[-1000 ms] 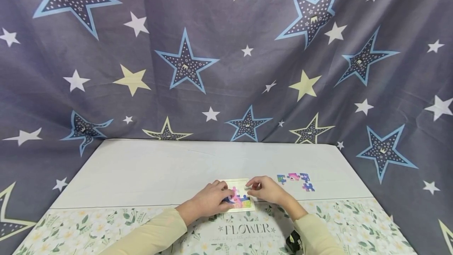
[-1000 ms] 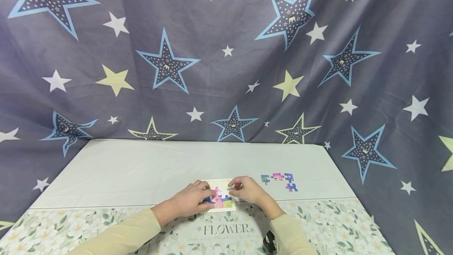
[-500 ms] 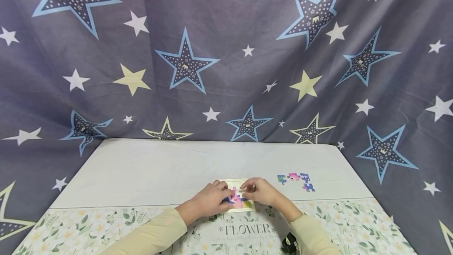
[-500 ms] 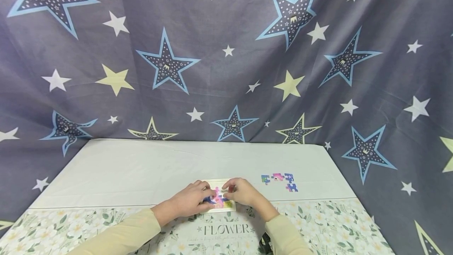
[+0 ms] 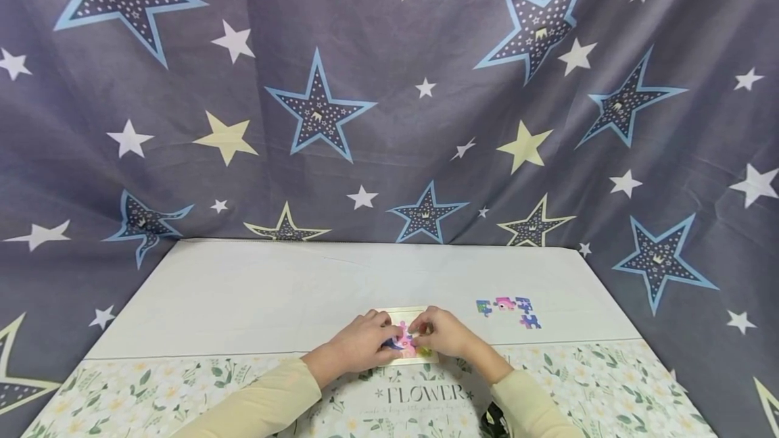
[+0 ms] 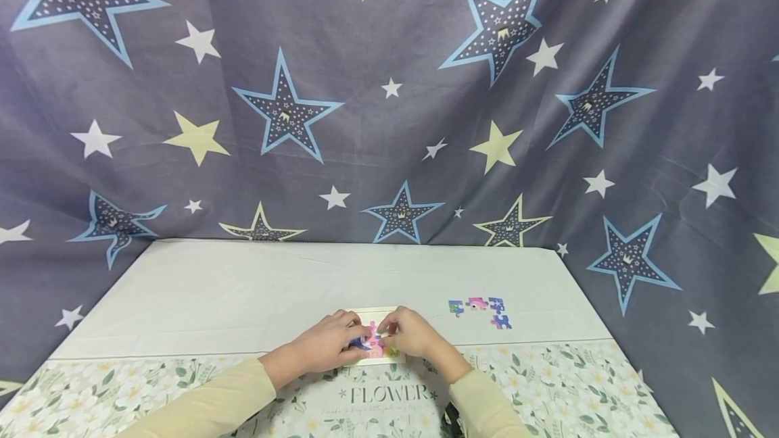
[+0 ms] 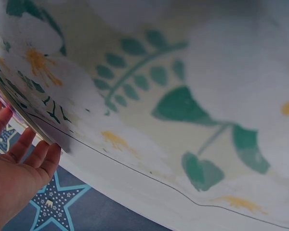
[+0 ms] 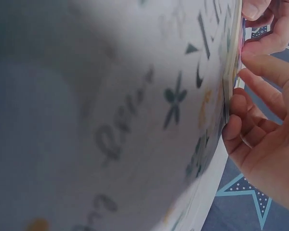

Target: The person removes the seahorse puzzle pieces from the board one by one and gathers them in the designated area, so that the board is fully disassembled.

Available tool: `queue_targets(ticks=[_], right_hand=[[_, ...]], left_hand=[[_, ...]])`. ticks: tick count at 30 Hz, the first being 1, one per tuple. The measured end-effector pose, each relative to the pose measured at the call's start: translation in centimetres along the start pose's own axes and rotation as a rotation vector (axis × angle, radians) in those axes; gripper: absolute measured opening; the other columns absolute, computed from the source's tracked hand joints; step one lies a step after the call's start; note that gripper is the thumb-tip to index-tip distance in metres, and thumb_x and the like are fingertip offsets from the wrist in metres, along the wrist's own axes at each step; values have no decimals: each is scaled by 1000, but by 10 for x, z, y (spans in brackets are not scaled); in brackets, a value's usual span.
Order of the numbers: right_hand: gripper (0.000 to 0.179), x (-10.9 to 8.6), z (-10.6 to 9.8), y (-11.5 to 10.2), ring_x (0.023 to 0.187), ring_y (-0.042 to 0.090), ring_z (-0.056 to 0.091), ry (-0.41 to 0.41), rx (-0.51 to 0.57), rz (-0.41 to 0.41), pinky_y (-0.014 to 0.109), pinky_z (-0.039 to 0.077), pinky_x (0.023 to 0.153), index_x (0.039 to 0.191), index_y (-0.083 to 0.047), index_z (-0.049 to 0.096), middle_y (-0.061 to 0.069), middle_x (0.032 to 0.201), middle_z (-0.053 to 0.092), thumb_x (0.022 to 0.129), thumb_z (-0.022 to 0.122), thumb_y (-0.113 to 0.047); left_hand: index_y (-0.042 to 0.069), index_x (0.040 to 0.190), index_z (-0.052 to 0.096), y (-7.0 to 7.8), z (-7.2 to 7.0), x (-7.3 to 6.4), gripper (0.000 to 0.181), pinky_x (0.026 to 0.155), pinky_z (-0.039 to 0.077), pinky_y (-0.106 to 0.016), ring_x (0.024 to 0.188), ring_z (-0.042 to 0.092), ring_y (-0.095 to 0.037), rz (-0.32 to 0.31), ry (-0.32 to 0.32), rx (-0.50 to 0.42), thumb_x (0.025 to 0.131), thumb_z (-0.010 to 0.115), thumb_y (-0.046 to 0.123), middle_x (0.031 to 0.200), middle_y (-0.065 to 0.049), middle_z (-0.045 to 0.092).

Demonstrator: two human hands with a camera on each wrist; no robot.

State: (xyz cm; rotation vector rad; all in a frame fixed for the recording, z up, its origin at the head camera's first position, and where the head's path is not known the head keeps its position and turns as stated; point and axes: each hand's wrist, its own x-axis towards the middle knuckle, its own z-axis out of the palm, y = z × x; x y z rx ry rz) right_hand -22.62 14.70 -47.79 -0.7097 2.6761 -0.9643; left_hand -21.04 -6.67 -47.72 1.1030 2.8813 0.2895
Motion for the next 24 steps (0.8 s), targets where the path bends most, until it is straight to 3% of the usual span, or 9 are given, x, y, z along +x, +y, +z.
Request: queue_targets(ticks=[8, 16, 24], right_hand=[[14, -1, 1, -3, 77, 12, 49, 1, -5, 19, 23, 41, 65, 96, -9, 70, 3, 88, 55, 82, 71, -11], [9, -2, -1, -4, 78, 12, 49, 11, -3, 43, 24, 42, 67, 91, -11, 70, 0, 88, 55, 82, 71, -15], [7, -2, 0, -5, 76, 11, 47, 11, -6, 40, 24, 41, 66, 88, -11, 70, 0, 88, 54, 83, 71, -15]], left_hand=[[23, 124, 60, -1, 1, -3, 45, 77, 43, -30, 93, 47, -12, 14, 26, 1, 93, 48, 53, 110, 0, 55], [22, 128, 57, -3, -2, -8, 47, 91, 44, -36, 105, 49, -15, -45, -26, -24, 93, 48, 52, 119, -2, 53], [22, 128, 57, -6, -3, -13, 45, 90, 44, -35, 103, 49, -14, -61, -34, -36, 93, 50, 50, 120, -1, 53]])
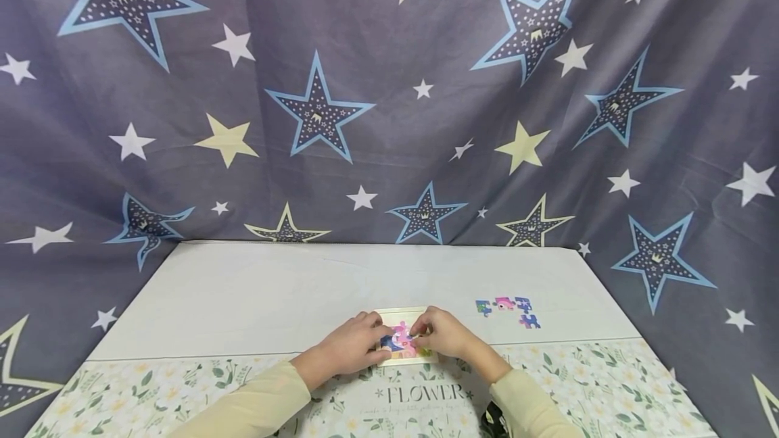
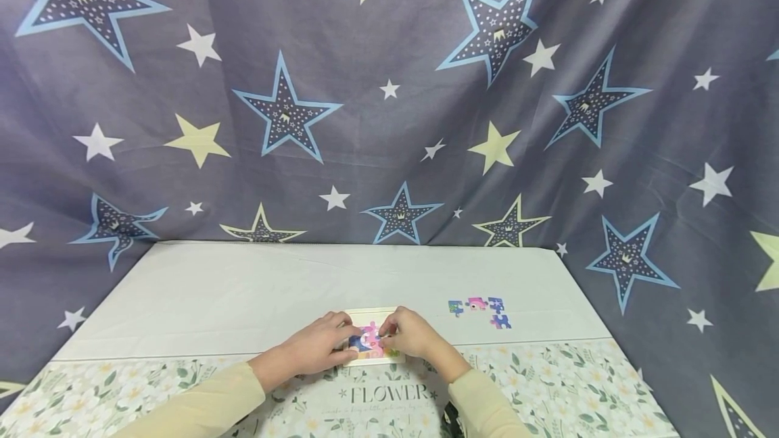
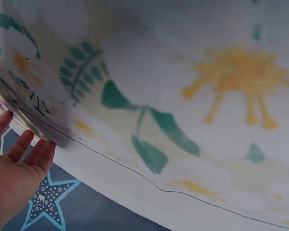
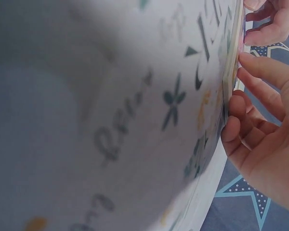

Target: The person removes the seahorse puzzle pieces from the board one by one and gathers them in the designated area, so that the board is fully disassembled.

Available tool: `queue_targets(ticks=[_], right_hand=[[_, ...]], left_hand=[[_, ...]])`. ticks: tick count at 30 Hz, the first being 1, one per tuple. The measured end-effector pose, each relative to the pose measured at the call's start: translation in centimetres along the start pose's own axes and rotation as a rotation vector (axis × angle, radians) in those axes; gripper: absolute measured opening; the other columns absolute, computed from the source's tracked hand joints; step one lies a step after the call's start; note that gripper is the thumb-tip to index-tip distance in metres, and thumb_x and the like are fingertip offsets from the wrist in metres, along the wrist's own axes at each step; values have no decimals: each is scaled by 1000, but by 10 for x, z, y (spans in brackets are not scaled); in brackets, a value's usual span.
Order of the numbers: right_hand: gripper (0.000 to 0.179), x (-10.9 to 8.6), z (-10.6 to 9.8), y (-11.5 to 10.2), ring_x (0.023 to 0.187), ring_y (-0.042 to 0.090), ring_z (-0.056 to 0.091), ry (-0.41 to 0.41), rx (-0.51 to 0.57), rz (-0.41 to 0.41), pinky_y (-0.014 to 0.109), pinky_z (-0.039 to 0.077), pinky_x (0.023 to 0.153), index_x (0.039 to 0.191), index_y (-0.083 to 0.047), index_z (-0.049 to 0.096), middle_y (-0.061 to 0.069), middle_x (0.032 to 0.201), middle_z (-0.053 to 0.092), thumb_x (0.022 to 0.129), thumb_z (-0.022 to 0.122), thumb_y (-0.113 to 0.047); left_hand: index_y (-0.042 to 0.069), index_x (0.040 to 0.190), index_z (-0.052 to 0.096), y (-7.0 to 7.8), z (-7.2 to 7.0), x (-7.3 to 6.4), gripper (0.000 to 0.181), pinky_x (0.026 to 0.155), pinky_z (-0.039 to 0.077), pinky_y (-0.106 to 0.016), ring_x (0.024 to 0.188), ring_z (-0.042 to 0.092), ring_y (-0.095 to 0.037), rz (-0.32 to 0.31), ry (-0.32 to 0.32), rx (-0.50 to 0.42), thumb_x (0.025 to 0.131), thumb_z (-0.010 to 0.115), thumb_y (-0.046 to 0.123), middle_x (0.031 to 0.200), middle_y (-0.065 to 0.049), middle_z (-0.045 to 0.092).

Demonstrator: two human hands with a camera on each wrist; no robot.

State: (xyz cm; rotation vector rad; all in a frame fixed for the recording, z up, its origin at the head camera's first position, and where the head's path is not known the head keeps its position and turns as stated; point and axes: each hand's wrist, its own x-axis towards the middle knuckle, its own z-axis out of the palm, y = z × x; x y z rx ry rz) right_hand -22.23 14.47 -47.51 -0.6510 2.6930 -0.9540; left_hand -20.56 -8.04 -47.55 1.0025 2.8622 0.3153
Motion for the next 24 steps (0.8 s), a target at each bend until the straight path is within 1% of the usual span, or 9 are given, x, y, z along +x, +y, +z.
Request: queue_targets(ticks=[5, 10, 18, 24], right_hand=[[8, 0, -1, -1, 79, 12, 47, -7, 4, 23, 26, 41, 68, 88, -12, 69, 0, 89, 53, 83, 71, -17], [10, 0, -1, -3, 79, 12, 47, -9, -3, 28, 26, 41, 68, 89, -11, 69, 0, 88, 53, 82, 72, -17], [9, 1, 0, -5, 75, 13, 48, -22, 19, 55, 24, 42, 64, 89, -9, 69, 1, 87, 55, 82, 72, -13], [8, 2, 0, -6, 76, 14, 48, -29, 48, 88, 26, 42, 65, 88, -9, 67, 2, 87, 55, 82, 71, -11]], left_hand=[[23, 129, 56, -1, 2, 0, 46, 89, 45, -34, 101, 49, -13, -7, -7, -3, 93, 50, 51, 120, -1, 52], [24, 129, 56, -2, 1, 1, 47, 91, 44, -34, 101, 48, -12, -18, -14, -9, 92, 49, 52, 120, 0, 52], [24, 129, 56, -2, 2, 0, 46, 88, 44, -33, 98, 47, -11, -8, -8, -14, 92, 50, 51, 118, 0, 52], [26, 128, 56, -3, 3, 1, 46, 88, 44, -36, 100, 49, -13, -8, -3, 18, 92, 49, 53, 119, 0, 53]])
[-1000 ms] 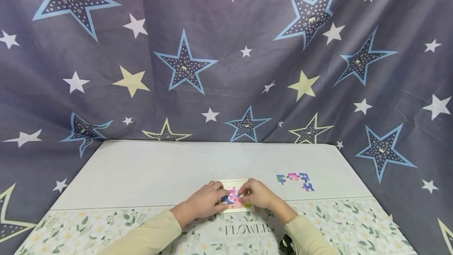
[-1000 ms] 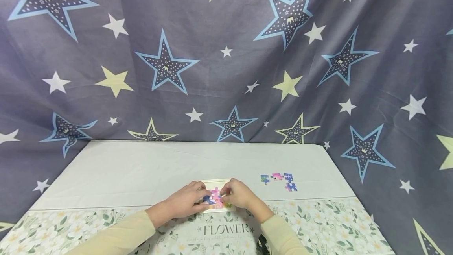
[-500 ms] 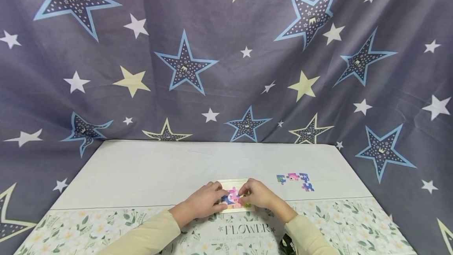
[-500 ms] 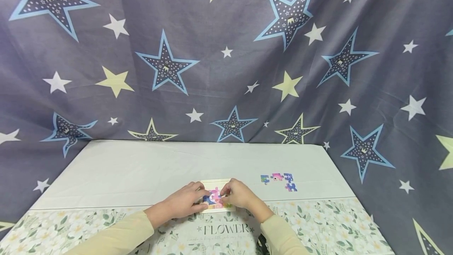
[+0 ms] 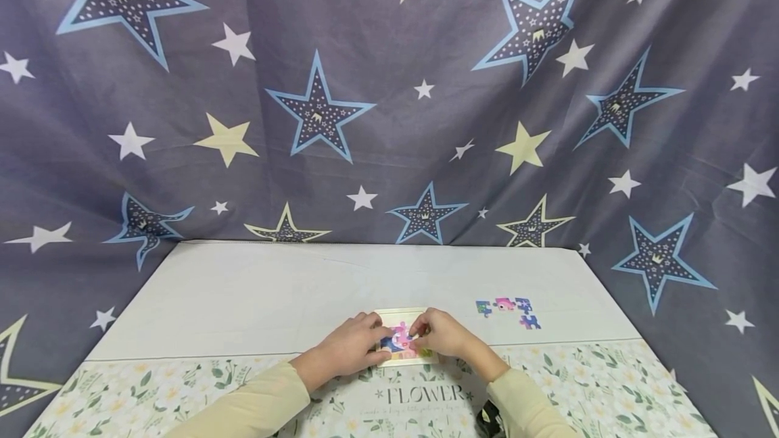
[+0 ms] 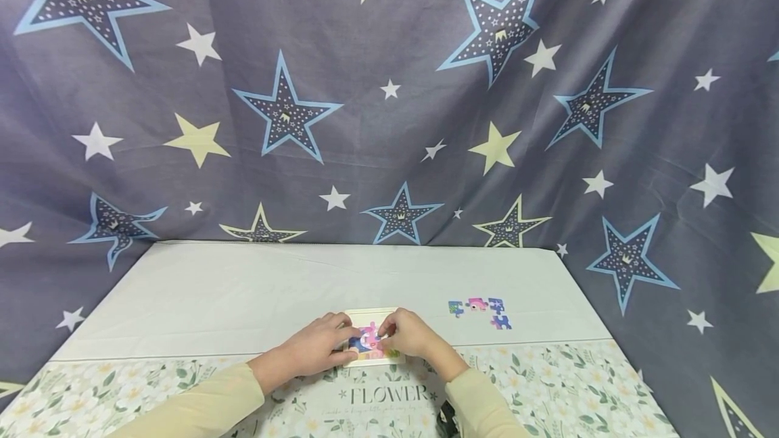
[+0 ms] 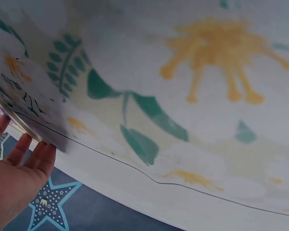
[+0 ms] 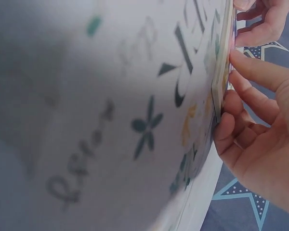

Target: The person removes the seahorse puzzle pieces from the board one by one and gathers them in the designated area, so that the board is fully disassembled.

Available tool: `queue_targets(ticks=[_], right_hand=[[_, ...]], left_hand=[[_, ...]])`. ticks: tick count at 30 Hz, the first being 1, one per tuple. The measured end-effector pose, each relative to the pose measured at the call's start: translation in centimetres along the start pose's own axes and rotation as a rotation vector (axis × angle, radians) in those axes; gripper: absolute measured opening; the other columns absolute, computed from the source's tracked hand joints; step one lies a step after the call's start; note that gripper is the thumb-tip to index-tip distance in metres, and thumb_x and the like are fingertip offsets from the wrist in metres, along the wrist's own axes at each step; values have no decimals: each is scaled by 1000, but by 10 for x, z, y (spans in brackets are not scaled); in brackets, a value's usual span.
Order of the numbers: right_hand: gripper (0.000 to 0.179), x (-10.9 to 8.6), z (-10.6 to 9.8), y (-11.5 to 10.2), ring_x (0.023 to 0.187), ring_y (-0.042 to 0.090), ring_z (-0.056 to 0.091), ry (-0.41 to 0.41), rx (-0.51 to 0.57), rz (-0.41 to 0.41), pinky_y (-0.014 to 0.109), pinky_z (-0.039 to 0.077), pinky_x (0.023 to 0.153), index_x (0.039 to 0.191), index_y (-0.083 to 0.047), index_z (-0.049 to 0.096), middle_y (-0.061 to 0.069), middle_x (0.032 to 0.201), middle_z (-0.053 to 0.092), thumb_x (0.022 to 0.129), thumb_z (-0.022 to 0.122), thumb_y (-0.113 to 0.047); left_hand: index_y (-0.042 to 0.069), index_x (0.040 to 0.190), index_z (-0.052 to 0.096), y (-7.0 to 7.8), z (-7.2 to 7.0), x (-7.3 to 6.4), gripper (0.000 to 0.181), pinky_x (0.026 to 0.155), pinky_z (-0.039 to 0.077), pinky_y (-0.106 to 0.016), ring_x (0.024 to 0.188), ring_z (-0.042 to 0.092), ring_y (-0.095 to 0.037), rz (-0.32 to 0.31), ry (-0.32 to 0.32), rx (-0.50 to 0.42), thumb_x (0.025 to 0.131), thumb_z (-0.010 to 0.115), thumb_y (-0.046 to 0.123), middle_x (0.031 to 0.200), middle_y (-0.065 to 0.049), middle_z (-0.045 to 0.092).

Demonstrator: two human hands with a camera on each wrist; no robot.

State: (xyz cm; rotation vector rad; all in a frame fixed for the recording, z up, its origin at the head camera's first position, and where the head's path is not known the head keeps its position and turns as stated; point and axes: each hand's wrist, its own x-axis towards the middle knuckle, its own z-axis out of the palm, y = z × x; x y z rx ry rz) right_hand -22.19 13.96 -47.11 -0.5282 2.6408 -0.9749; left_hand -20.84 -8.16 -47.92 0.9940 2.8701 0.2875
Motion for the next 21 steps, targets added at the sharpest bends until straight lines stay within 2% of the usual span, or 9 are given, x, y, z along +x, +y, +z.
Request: queue_targets(ticks=[9, 21], right_hand=[[9, 2, 0, 0, 74, 13, 48, -6, 24, 19, 25, 41, 64, 87, -9, 67, 0, 84, 55, 81, 73, -13], [13, 3, 0, 2, 70, 14, 49, -17, 91, 56, 25, 41, 62, 87, -7, 66, 0, 78, 56, 78, 74, -12]], left_hand=[[31, 128, 55, 0, -2, -2, 44, 80, 41, -41, 105, 49, -16, -15, -11, 26, 92, 48, 55, 122, 2, 52], [29, 128, 56, -1, -1, -1, 46, 79, 41, -40, 102, 49, -15, -5, -2, 26, 92, 47, 56, 119, 2, 52]])
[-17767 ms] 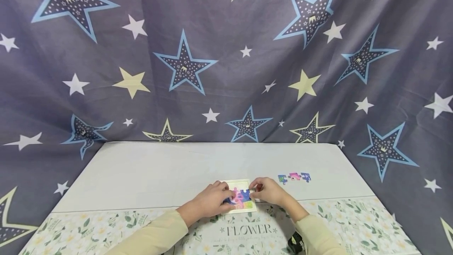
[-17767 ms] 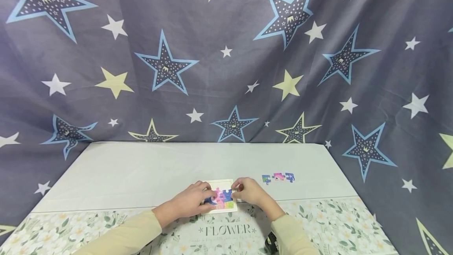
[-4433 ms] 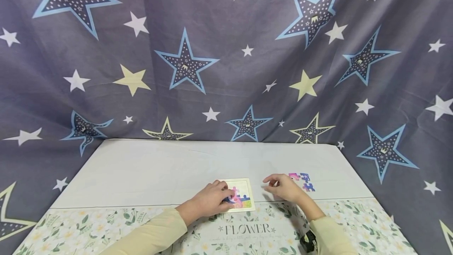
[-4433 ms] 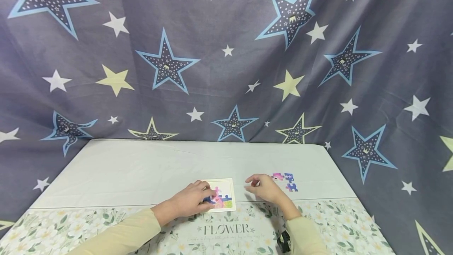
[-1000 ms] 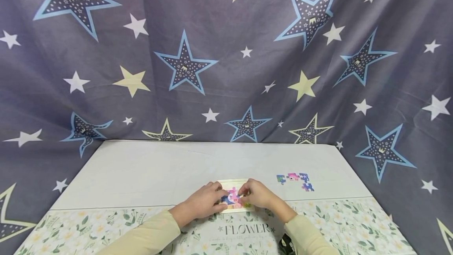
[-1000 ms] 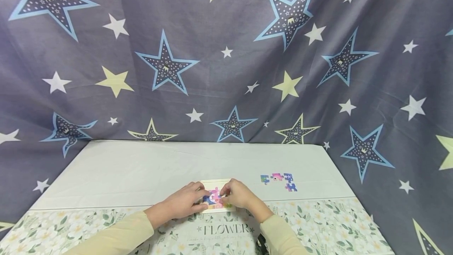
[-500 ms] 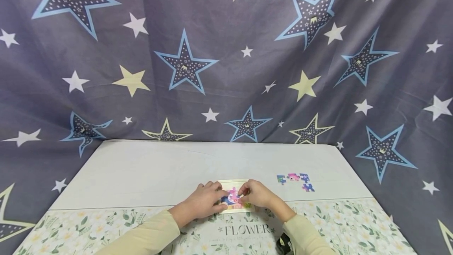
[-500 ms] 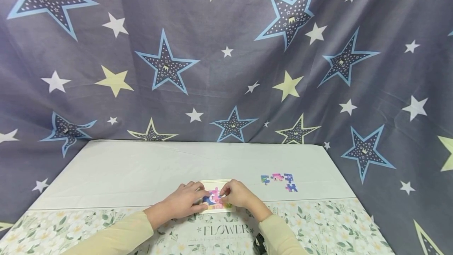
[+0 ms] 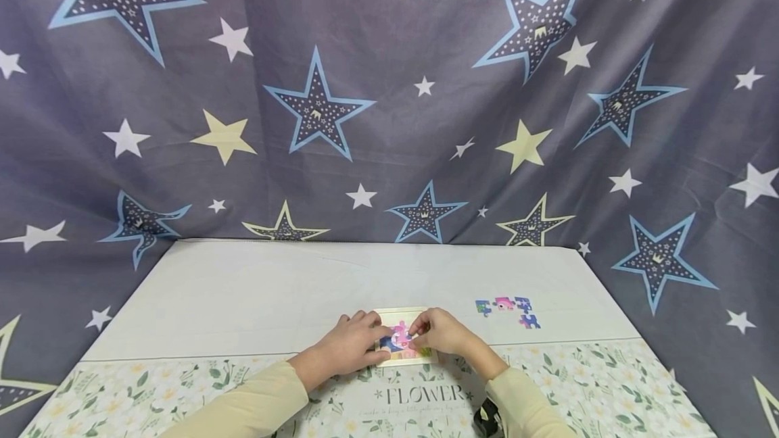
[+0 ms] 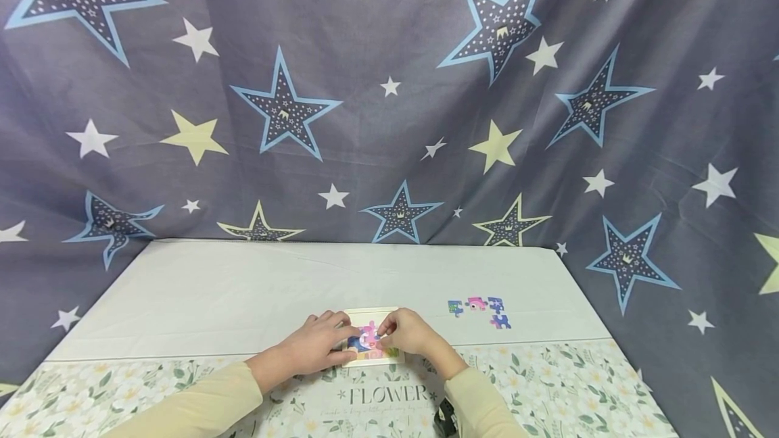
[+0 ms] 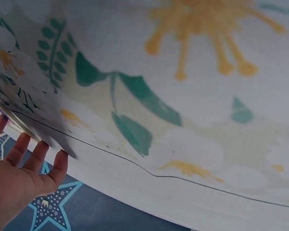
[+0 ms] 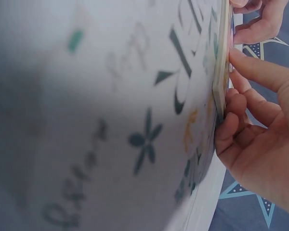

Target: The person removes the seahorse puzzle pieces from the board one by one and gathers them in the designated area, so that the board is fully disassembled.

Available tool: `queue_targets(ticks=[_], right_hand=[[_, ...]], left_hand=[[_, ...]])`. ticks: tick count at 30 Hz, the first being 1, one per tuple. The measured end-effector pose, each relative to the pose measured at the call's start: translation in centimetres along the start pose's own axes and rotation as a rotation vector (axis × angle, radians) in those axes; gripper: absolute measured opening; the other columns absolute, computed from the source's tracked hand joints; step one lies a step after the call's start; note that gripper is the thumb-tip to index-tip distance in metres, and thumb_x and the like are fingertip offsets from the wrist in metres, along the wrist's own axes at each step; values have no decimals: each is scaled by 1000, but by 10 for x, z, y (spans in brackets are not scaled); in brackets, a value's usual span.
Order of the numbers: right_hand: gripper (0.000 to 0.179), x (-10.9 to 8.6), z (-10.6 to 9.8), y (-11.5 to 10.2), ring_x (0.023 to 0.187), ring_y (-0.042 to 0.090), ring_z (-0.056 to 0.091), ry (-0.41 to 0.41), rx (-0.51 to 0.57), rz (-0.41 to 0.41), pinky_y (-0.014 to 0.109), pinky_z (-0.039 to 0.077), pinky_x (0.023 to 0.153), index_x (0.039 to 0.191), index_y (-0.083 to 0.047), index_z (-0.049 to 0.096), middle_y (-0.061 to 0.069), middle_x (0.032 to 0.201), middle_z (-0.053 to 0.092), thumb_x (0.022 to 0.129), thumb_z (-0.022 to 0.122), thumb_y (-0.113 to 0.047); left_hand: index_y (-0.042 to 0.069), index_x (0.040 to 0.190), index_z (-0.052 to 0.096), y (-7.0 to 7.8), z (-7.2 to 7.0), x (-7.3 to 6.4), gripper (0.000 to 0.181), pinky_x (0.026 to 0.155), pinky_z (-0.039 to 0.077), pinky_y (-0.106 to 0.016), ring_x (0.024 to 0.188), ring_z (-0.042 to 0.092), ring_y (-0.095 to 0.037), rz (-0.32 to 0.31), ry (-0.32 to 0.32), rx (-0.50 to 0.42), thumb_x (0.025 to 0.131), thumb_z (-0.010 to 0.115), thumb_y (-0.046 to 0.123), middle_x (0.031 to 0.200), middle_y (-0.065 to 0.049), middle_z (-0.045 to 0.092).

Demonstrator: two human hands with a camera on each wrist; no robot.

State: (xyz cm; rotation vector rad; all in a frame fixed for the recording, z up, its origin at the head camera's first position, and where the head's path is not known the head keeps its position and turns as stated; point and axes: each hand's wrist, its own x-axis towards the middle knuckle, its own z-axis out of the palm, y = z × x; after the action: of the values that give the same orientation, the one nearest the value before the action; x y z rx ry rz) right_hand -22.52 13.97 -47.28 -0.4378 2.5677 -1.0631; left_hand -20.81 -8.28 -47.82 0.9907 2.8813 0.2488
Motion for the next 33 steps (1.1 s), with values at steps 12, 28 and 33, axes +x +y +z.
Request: queue_targets(ticks=[12, 28, 33], right_hand=[[12, 0, 1, 0, 70, 13, 47, -5, 23, 6, 24, 39, 62, 87, -7, 66, 1, 78, 55, 79, 74, -12], [6, 2, 2, 4, 70, 13, 51, 25, 37, -26, 23, 42, 61, 84, -10, 66, -1, 78, 59, 85, 68, -15], [6, 1, 2, 4, 70, 12, 51, 31, 24, -45, 22, 42, 59, 83, -10, 65, -1, 79, 58, 84, 69, -14]], left_hand=[[29, 127, 56, 0, -1, -2, 44, 78, 41, -40, 102, 49, -16, 6, -1, -8, 92, 49, 54, 119, 1, 52], [30, 129, 54, -2, -1, 0, 46, 80, 41, -40, 105, 49, -16, 6, -10, -4, 92, 46, 56, 122, 1, 52], [30, 129, 55, -1, -1, 1, 46, 78, 41, -40, 103, 49, -16, 10, -8, 0, 92, 47, 56, 121, 1, 52]])
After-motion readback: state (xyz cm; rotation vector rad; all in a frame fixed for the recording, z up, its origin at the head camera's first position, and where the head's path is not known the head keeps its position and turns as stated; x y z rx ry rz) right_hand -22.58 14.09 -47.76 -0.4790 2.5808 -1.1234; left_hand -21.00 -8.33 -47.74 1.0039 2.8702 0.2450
